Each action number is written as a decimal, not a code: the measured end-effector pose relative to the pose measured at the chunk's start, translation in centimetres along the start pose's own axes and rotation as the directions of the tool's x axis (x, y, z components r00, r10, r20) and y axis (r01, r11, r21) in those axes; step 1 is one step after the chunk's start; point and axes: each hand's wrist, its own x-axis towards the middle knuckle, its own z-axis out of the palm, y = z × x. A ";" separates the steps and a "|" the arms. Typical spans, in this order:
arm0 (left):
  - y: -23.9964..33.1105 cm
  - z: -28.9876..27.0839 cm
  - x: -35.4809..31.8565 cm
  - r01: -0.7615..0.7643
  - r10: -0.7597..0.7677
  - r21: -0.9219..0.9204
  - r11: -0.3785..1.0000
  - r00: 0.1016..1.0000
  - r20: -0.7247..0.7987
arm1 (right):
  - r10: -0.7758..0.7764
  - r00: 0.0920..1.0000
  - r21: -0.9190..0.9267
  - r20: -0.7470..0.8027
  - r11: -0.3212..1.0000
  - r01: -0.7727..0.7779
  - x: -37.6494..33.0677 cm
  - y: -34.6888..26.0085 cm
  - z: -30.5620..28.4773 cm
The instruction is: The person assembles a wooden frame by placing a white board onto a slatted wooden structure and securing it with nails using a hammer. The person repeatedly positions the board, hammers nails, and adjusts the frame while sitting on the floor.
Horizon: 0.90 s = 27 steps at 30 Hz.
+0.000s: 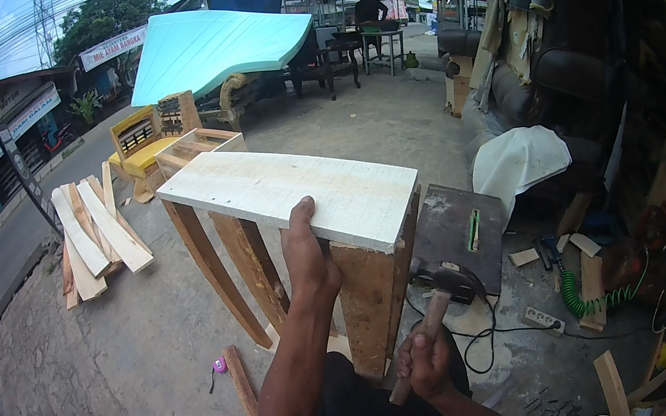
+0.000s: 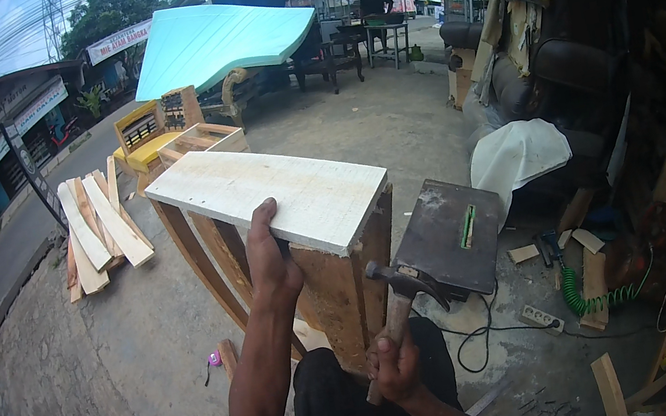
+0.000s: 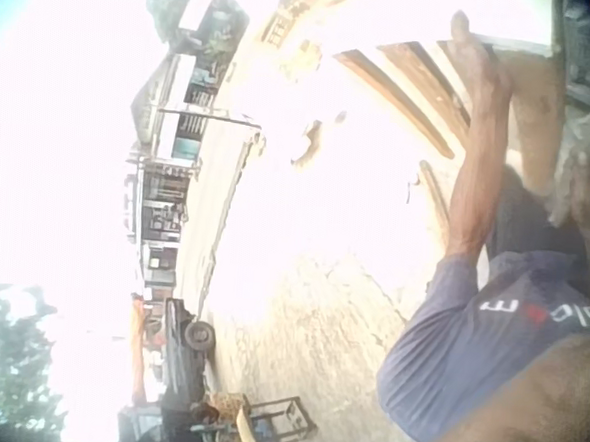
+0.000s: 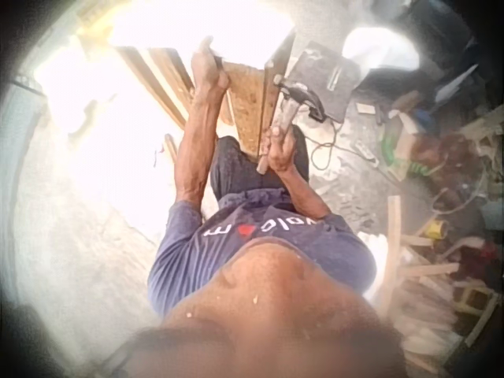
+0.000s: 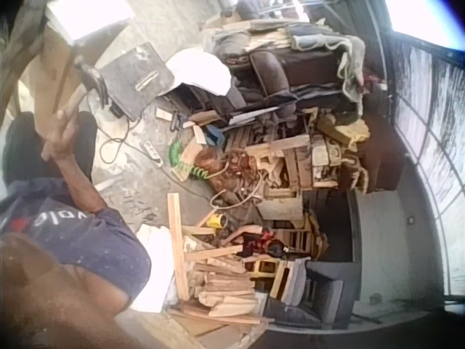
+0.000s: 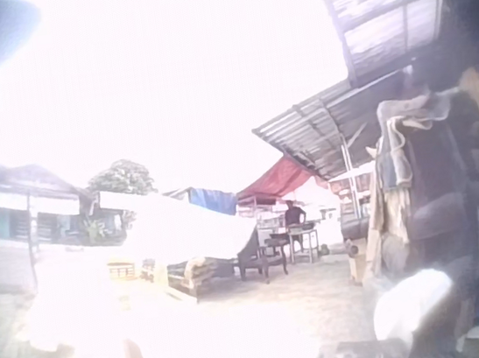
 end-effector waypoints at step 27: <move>-0.7 -8.8 -0.8 -0.151 0.090 0.416 0.897 0.983 0.161 | 0.707 0.289 -0.048 -0.645 0.341 -0.939 -36.4 16.5 -26.4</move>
